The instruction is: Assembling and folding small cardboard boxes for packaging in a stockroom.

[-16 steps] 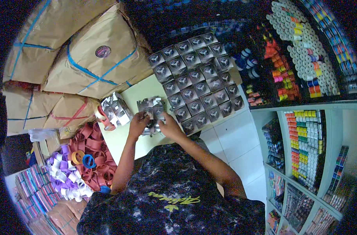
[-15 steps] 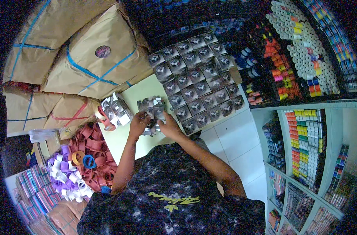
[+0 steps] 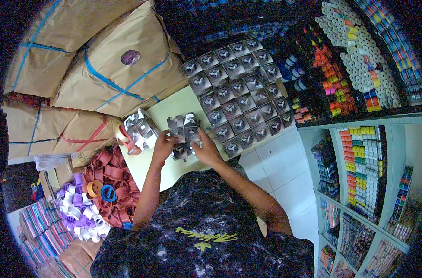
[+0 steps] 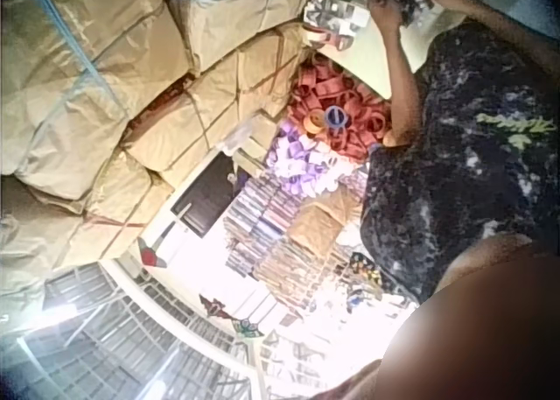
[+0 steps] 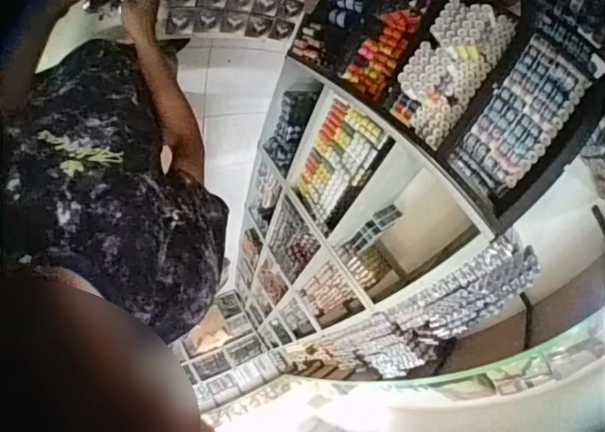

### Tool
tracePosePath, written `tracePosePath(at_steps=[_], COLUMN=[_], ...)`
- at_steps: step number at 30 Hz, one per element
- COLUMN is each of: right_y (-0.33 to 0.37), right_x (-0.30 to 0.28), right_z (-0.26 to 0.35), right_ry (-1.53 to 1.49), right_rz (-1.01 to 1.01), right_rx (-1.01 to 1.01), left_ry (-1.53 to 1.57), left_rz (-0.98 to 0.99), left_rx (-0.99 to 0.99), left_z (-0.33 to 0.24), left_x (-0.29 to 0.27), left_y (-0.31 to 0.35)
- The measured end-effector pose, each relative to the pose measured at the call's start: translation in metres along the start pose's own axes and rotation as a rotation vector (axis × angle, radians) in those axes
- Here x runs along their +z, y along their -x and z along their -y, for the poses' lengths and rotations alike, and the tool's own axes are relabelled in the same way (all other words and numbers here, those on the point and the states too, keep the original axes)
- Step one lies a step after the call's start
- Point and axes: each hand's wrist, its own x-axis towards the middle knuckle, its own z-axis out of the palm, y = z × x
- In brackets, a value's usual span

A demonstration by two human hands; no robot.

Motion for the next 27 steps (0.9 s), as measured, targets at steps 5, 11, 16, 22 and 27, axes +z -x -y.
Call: tracePosePath(at_steps=[5, 11, 16, 22, 27], right_y=[0.035, 0.063, 0.081, 0.097, 0.101], right_x=[-0.031, -0.061, -0.086, -0.095, -0.101], right_z=[0.089, 0.152, 0.189, 0.203, 0.200], right_ry=[-0.046, -0.152, 0.043, 0.389, 0.443], right_rz=[0.171, 0.187, 0.207, 0.020, -0.056], right_rx=[-0.039, -0.181, -0.320, -0.523, -0.627], left_ry=[0.388, 0.830, 1.330, 1.242, 1.063], left_rz=[0.253, 0.328, 0.662, 0.649, 0.365], left_rx=[-0.097, -0.313, 0.063, 0.013, -0.169], left_z=[-0.059, -0.078, -0.146, -0.158, -0.174], left_x=[-0.029, -0.033, 0.005, 0.028, 0.044], left_y=[0.026, 0.051, 0.070, 0.071, 0.082])
